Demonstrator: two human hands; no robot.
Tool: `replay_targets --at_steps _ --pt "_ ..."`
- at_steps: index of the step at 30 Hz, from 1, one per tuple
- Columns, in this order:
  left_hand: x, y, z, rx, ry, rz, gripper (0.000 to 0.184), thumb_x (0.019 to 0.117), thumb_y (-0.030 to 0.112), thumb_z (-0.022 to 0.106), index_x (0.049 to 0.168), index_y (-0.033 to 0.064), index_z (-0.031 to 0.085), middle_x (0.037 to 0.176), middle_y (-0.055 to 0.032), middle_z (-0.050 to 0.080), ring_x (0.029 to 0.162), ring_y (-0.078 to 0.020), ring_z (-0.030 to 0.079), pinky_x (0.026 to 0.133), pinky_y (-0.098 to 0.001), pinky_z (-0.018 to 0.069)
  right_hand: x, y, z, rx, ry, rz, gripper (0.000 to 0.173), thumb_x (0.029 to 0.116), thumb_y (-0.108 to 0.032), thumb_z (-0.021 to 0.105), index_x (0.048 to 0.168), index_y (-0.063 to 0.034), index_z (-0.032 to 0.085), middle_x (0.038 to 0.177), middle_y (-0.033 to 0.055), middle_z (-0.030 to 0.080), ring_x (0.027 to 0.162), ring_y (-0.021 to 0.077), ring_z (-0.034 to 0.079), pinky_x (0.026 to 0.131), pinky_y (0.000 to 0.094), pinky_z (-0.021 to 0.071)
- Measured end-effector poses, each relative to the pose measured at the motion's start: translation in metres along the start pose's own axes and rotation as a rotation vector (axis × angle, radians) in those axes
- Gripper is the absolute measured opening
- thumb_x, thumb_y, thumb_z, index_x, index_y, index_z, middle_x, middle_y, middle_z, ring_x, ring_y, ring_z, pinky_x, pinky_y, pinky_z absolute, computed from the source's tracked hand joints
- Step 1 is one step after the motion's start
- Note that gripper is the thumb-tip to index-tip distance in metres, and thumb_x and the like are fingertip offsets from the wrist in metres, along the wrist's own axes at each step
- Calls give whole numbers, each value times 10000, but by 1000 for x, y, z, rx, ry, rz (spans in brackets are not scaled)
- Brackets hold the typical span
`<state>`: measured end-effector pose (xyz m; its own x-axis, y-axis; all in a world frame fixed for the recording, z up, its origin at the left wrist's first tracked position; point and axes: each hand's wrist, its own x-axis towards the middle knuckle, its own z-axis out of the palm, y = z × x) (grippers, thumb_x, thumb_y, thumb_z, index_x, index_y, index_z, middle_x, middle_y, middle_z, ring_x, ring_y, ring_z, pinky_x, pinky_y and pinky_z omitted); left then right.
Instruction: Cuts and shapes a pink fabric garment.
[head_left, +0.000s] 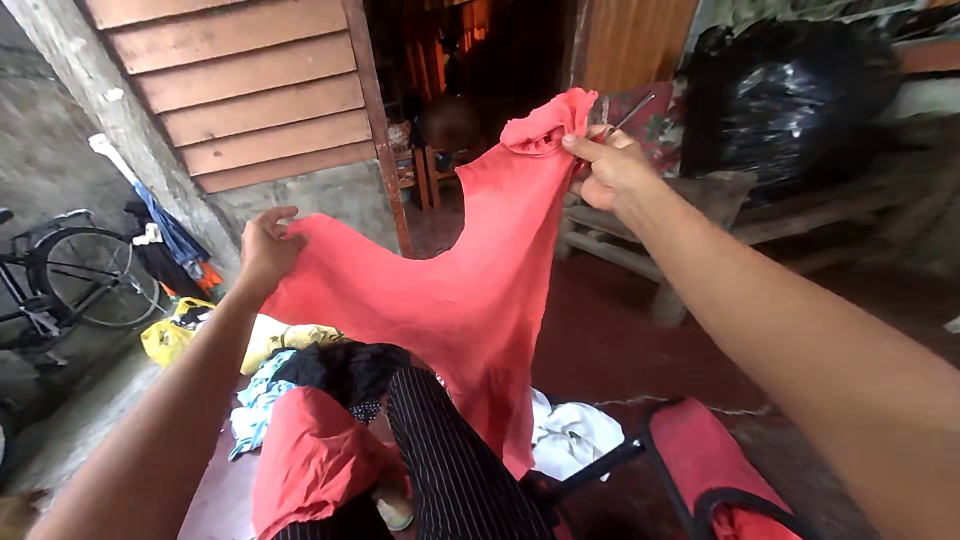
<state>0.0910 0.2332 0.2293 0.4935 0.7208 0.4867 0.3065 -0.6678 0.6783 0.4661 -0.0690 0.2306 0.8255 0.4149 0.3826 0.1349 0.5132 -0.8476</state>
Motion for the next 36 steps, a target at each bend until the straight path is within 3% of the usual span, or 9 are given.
replay_targets --at_steps 15,25,36 --pt "0 24 -29 -90 -117 114 409 967 -11 635 1365 66 577 939 -104 731 739 -148 678 709 -363 579 -5 -7 32 -3 -70 29 169 970 -166 696 1111 -144 606 991 40 665 879 175 681 748 394 601" --pt "-4 33 -41 24 -159 188 389 926 -82 635 1293 48 635 1048 -117 724 854 -164 690 802 -392 576 -3 -13 33 65 -84 27 171 977 -161 687 1121 -144 598 993 47 665 872 182 684 733 392 602" --pt "-14 15 -47 -11 -165 146 362 925 -79 640 1263 50 655 1009 -109 736 805 -154 698 757 -382 588 -3 -4 24 96 -61 42 174 987 -178 676 1143 -145 605 992 50 664 870 190 681 730 398 598"
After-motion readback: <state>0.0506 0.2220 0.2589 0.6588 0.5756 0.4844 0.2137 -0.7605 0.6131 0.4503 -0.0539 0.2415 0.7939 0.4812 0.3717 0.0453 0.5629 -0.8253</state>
